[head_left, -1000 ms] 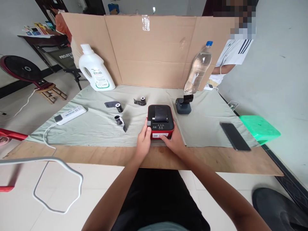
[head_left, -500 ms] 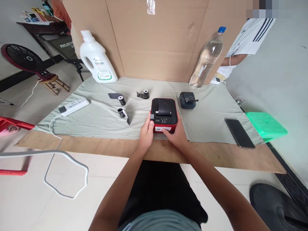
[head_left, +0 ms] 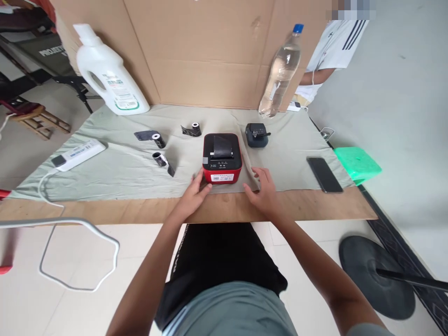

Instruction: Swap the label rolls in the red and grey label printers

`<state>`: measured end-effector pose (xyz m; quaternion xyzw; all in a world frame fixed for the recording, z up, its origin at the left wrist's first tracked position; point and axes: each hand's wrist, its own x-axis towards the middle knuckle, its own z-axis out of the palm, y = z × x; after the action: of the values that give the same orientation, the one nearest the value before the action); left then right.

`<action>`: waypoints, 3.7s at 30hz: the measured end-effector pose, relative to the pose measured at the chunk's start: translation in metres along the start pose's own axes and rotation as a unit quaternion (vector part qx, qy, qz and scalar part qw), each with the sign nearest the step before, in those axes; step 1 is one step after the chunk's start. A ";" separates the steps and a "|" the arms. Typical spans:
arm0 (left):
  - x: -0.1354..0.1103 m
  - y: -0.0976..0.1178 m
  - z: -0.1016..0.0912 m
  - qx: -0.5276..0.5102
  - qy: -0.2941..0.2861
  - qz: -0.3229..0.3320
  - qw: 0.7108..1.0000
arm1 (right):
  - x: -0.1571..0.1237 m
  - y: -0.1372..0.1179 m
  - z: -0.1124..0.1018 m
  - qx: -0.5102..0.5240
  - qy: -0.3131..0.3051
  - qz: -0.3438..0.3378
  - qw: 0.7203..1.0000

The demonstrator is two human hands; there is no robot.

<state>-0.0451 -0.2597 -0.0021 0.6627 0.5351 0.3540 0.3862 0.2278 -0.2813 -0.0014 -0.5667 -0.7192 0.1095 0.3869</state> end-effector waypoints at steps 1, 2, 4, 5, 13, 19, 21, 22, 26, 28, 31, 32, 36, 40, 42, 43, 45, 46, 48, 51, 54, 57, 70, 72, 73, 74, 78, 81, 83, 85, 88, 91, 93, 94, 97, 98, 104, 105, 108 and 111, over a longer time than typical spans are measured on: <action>-0.004 -0.002 -0.004 0.068 -0.025 0.011 0.997 | -0.005 0.007 -0.011 -0.042 -0.010 0.004 0.999; -0.008 -0.003 -0.008 0.136 -0.035 0.011 0.990 | -0.009 0.015 -0.021 -0.087 -0.029 0.014 0.996; -0.014 -0.005 -0.013 0.247 -0.026 -0.004 0.969 | -0.012 0.027 -0.035 -0.174 -0.081 0.029 0.981; -0.016 -0.006 -0.014 0.285 -0.017 -0.011 0.958 | -0.011 0.031 -0.038 -0.213 -0.108 0.024 0.971; -0.010 -0.007 -0.016 0.349 -0.061 0.039 0.934 | 0.004 0.033 -0.029 -0.320 -0.233 -0.127 0.910; -0.005 -0.009 -0.022 0.336 -0.103 0.101 0.931 | -0.001 0.038 -0.038 -0.322 -0.252 -0.148 0.901; -0.005 -0.007 -0.025 0.330 -0.113 0.109 0.931 | -0.003 0.038 -0.039 -0.318 -0.254 -0.151 0.901; -0.005 -0.007 -0.026 0.324 -0.118 0.113 0.932 | -0.003 0.037 -0.040 -0.315 -0.257 -0.151 0.901; -0.006 -0.007 -0.031 0.304 -0.127 0.131 0.935 | -0.004 0.035 -0.041 -0.313 -0.269 -0.154 0.898; -0.006 -0.009 -0.032 0.304 -0.131 0.138 0.934 | -0.005 0.035 -0.042 -0.315 -0.276 -0.155 0.895; -0.006 -0.011 -0.033 0.310 -0.139 0.142 0.930 | -0.005 0.034 -0.043 -0.315 -0.281 -0.155 0.893; -0.006 -0.011 -0.033 0.312 -0.142 0.142 0.929 | -0.005 0.033 -0.044 -0.313 -0.282 -0.154 0.894; -0.006 -0.012 -0.033 0.323 -0.141 0.145 0.924 | -0.005 0.031 -0.044 -0.302 -0.286 -0.152 0.897; -0.006 -0.013 -0.033 0.314 -0.136 0.142 0.929 | -0.004 0.032 -0.044 -0.299 -0.282 -0.152 0.899; -0.005 -0.014 -0.034 0.308 -0.134 0.140 0.932 | -0.003 0.032 -0.044 -0.297 -0.288 -0.156 0.897; -0.005 -0.014 -0.034 0.306 -0.134 0.141 0.932 | -0.002 0.032 -0.045 -0.297 -0.292 -0.157 0.895; -0.005 -0.014 -0.036 0.306 -0.138 0.143 0.931 | -0.001 0.031 -0.044 -0.300 -0.299 -0.157 0.892; -0.005 -0.014 -0.036 0.305 -0.140 0.143 0.931 | -0.001 0.030 -0.044 -0.303 -0.301 -0.155 0.891; -0.005 -0.015 -0.037 0.304 -0.145 0.142 0.931 | -0.001 0.028 -0.043 -0.311 -0.303 -0.151 0.888; -0.006 -0.016 -0.037 0.309 -0.145 0.146 0.928 | -0.004 0.024 -0.044 -0.312 -0.294 -0.148 0.891; -0.008 -0.016 -0.039 0.328 -0.143 0.155 0.921 | -0.004 0.019 -0.049 -0.279 -0.288 -0.143 0.905; -0.007 -0.013 -0.044 0.317 -0.146 0.151 0.925 | 0.004 0.013 -0.056 -0.227 -0.308 -0.100 0.919; 0.037 -0.001 -0.020 0.125 0.165 0.327 0.922 | 0.060 -0.002 0.035 0.161 -0.045 -0.050 0.985; 0.036 -0.003 -0.019 0.171 0.194 0.357 0.898 | 0.059 -0.001 0.040 0.158 -0.029 -0.063 0.985; 0.035 -0.003 -0.018 0.190 0.199 0.368 0.888 | 0.058 -0.001 0.041 0.151 -0.021 -0.075 0.985; 0.033 -0.004 -0.018 0.206 0.199 0.376 0.881 | 0.057 0.000 0.040 0.141 -0.013 -0.091 0.986; 0.030 -0.003 -0.016 0.225 0.194 0.367 0.882 | 0.061 0.001 0.032 0.098 -0.009 -0.156 0.983; 0.029 -0.003 -0.013 0.212 0.192 0.347 0.893 | 0.070 0.002 0.021 0.070 -0.030 -0.190 0.979; 0.028 -0.002 -0.011 0.204 0.192 0.333 0.901 | 0.078 0.002 0.015 0.049 -0.032 -0.209 0.976; 0.027 -0.001 -0.010 0.201 0.192 0.318 0.906 | 0.085 0.000 0.011 0.041 -0.030 -0.221 0.974; 0.027 0.000 -0.008 0.206 0.195 0.305 0.909 | 0.092 -0.002 0.014 0.050 -0.017 -0.227 0.972; 0.026 0.002 -0.006 0.214 0.198 0.300 0.908 | 0.090 -0.001 0.023 0.083 0.014 -0.216 0.973; 0.026 0.002 -0.005 0.219 0.199 0.292 0.910 | 0.087 0.001 0.029 0.102 0.029 -0.207 0.973; 0.026 0.002 -0.005 0.220 0.198 0.288 0.911 | 0.086 0.002 0.031 0.109 0.032 -0.205 0.972; 0.026 0.001 -0.005 0.220 0.185 0.283 0.915 | 0.085 0.005 0.032 0.121 0.034 -0.205 0.971; 0.027 0.001 -0.005 0.218 0.183 0.284 0.915 | 0.085 0.005 0.032 0.124 0.035 -0.205 0.970; 0.030 -0.008 0.001 0.226 0.202 0.309 0.902 | 0.082 0.010 0.029 0.137 0.017 -0.213 0.967; 0.030 -0.010 0.002 0.231 0.206 0.315 0.897 | 0.082 0.010 0.028 0.140 0.012 -0.214 0.967; 0.032 -0.008 0.000 0.246 0.225 0.333 0.882 | 0.081 0.011 0.027 0.146 0.002 -0.211 0.967; 0.041 0.008 -0.006 0.263 0.231 0.321 0.880 | 0.083 0.009 0.027 0.123 -0.001 -0.210 0.970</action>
<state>-0.0401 -0.2196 0.0100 0.7745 0.4408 0.4480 -0.0716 0.2111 -0.1960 0.0103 -0.3514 -0.8035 0.1141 0.4667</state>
